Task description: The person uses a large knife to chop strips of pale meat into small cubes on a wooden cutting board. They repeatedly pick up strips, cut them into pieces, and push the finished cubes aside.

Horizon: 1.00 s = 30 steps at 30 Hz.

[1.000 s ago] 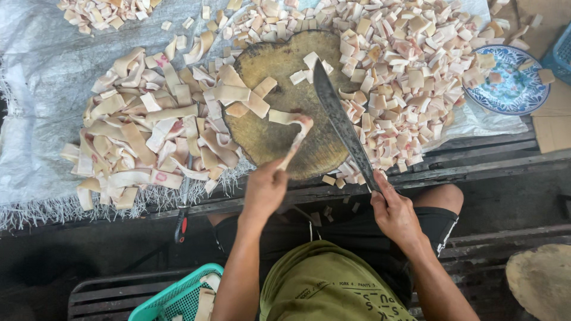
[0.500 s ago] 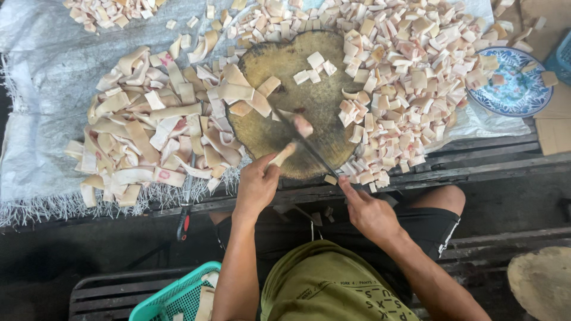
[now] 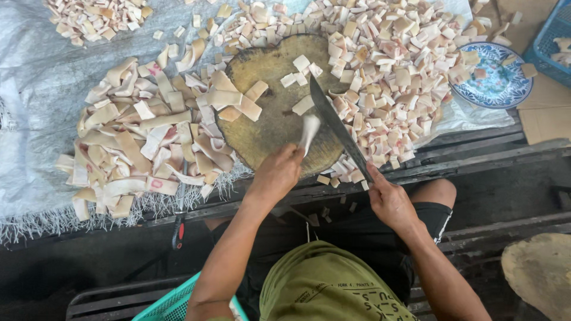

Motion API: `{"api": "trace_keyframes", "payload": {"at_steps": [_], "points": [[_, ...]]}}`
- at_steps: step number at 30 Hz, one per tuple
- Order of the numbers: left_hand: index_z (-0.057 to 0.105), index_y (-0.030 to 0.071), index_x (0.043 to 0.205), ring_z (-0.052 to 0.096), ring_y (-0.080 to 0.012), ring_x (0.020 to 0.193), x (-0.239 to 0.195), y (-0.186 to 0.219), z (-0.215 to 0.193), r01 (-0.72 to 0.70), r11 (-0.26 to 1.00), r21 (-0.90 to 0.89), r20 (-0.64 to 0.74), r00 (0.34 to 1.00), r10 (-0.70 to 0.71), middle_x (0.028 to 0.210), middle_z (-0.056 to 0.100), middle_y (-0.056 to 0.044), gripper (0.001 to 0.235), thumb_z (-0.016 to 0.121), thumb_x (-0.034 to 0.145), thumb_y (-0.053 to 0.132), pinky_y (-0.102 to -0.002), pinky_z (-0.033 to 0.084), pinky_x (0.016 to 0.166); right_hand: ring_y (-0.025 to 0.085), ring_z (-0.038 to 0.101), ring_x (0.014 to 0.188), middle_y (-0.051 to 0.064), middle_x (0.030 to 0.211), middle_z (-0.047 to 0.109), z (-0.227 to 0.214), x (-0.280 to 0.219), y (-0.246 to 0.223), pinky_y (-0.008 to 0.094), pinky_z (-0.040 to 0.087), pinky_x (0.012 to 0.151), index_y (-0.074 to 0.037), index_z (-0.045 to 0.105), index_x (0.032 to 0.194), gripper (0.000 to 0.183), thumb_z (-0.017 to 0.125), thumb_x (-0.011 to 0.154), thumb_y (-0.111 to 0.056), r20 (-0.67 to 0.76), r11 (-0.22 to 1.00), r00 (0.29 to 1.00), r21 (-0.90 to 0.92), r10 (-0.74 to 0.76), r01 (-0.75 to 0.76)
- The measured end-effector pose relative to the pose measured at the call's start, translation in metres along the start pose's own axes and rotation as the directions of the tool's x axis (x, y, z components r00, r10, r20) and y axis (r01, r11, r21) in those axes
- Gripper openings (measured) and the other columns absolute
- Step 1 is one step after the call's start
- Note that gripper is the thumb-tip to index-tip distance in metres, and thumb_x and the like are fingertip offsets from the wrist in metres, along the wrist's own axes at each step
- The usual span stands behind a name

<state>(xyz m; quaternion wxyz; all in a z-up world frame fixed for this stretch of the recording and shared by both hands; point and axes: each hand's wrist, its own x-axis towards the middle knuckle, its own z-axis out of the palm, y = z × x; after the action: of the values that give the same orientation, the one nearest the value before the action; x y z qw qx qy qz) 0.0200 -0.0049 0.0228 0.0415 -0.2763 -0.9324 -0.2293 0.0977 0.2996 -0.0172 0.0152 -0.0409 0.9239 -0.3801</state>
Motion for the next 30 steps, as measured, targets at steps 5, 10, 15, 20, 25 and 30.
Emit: {"api": "trace_keyframes", "payload": {"at_steps": [5, 10, 15, 20, 25, 30], "points": [[0.067, 0.002, 0.127, 0.058, -0.0335, 0.109, -0.015, -0.020, 0.011, -0.015, 0.999, 0.038, 0.124, 0.992, 0.010, 0.119, 0.062, -0.009, 0.038, 0.062, 0.090, 0.011, -0.046, 0.052, 0.095, 0.038, 0.074, 0.072, 0.025, 0.079, 0.072, -0.005, -0.006, -0.012, 0.045, 0.059, 0.070, -0.014, 0.047, 0.154, 0.065, 0.062, 0.092, -0.003, 0.001, 0.994, 0.994, 0.037, 0.105, -0.105], [0.065, 0.004, 0.132, 0.057, -0.0326, 0.111, -0.018, -0.023, 0.005, -0.002, 0.996, 0.093, 0.195, 0.981, -0.017, 0.125, 0.063, -0.007, 0.044, 0.060, 0.089, 0.008, -0.046, 0.050, 0.097, 0.031, 0.076, 0.075, 0.025, 0.098, 0.073, -0.011, -0.023, -0.026, 0.038, 0.060, 0.068, -0.008, 0.041, 0.157, 0.062, 0.059, 0.098, 0.001, -0.319, 0.970, 0.919, -0.008, -0.231, 0.241], [0.062, 0.001, 0.134, 0.056, -0.0356, 0.115, -0.035, -0.021, 0.006, -0.007, 0.996, 0.086, 0.073, 0.997, 0.000, 0.129, 0.064, -0.013, 0.050, 0.063, 0.085, 0.012, -0.049, 0.047, 0.101, 0.032, 0.070, 0.057, 0.018, 0.079, 0.072, 0.014, -0.023, -0.028, 0.040, 0.057, 0.055, -0.006, 0.044, 0.152, 0.061, 0.064, 0.095, -0.001, -0.182, 0.965, 0.952, -0.132, -0.246, 0.224], [0.064, 0.000, 0.128, 0.060, -0.0372, 0.114, -0.047, -0.019, 0.006, 0.127, 0.989, -0.072, 0.012, 0.992, -0.126, 0.121, 0.066, -0.015, 0.040, 0.067, 0.090, 0.010, -0.047, 0.050, 0.099, 0.041, 0.070, 0.069, 0.023, 0.088, 0.071, 0.006, -0.020, -0.040, 0.047, 0.058, 0.062, -0.006, 0.046, 0.153, 0.068, 0.065, 0.087, -0.001, -0.012, 0.965, 0.973, -0.131, -0.230, 0.227], [0.070, 0.001, 0.111, 0.065, -0.0354, 0.106, -0.044, -0.020, 0.012, 0.178, 0.958, -0.224, -0.031, 0.981, -0.190, 0.117, 0.068, -0.013, 0.022, 0.065, 0.090, 0.005, -0.044, 0.054, 0.091, 0.039, 0.074, 0.082, 0.029, 0.110, 0.069, 0.001, -0.027, -0.047, 0.043, 0.061, 0.067, -0.010, 0.044, 0.154, 0.060, 0.061, 0.097, -0.001, -0.274, 0.959, 0.919, -0.085, -0.282, 0.269], [0.072, 0.003, 0.109, 0.068, -0.0327, 0.099, -0.038, -0.021, 0.008, 0.147, 0.979, -0.138, 0.042, 0.989, -0.143, 0.110, 0.069, -0.010, 0.021, 0.064, 0.089, 0.004, -0.043, 0.056, 0.086, 0.041, 0.071, 0.070, 0.023, 0.088, 0.071, 0.023, -0.024, -0.043, 0.049, 0.057, 0.062, -0.009, 0.045, 0.153, 0.065, 0.062, 0.090, -0.003, 0.010, 0.983, 0.991, -0.128, -0.131, 0.131]]}}
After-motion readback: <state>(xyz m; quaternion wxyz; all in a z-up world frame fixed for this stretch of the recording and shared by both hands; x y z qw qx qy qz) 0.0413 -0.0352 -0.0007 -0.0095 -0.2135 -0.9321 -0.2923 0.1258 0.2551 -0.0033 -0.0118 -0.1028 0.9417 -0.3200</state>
